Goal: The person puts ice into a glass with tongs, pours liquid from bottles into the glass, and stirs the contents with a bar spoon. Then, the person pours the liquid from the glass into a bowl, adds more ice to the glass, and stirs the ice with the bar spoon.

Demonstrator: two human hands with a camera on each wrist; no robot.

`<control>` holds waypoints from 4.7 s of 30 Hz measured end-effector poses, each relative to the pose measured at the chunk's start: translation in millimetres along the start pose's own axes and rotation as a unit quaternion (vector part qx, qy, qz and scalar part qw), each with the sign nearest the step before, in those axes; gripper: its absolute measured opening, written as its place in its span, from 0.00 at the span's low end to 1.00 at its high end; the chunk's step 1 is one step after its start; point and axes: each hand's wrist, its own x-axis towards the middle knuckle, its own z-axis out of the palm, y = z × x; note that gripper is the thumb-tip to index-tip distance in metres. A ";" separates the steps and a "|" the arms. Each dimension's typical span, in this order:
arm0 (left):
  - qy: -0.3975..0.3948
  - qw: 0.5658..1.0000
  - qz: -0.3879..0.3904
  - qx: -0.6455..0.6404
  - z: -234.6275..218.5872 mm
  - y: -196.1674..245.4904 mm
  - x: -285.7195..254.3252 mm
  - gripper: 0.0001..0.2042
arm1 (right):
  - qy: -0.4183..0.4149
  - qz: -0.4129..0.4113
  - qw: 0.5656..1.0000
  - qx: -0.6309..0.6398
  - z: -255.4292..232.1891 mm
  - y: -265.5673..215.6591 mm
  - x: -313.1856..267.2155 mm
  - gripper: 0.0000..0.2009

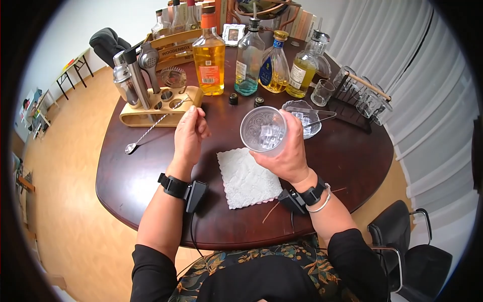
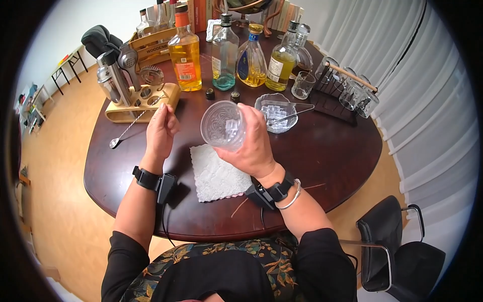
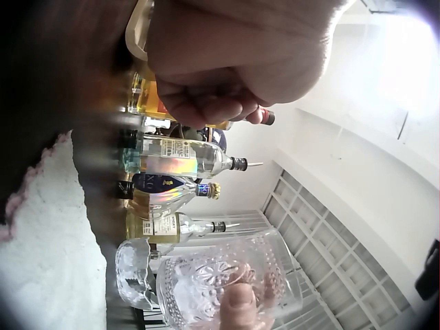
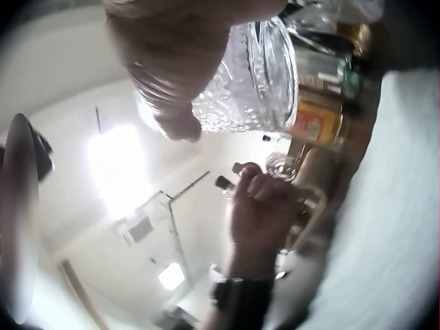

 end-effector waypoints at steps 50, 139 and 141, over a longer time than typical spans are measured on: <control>-0.281 0.934 -0.114 0.191 6.3 -2.2 -12.6 0.11 | -0.155 0.158 0.939 0.263 17.4 18.4 -36.0 0.51; -0.308 0.903 -0.244 0.170 -4.8 -17.3 -6.7 0.17 | -0.336 -0.042 0.752 -0.565 -126.8 73.1 64.8 0.08; -0.309 0.903 -0.245 0.172 -5.6 -19.2 -5.6 0.16 | -0.329 -0.040 0.758 -0.562 -126.3 79.6 63.1 0.07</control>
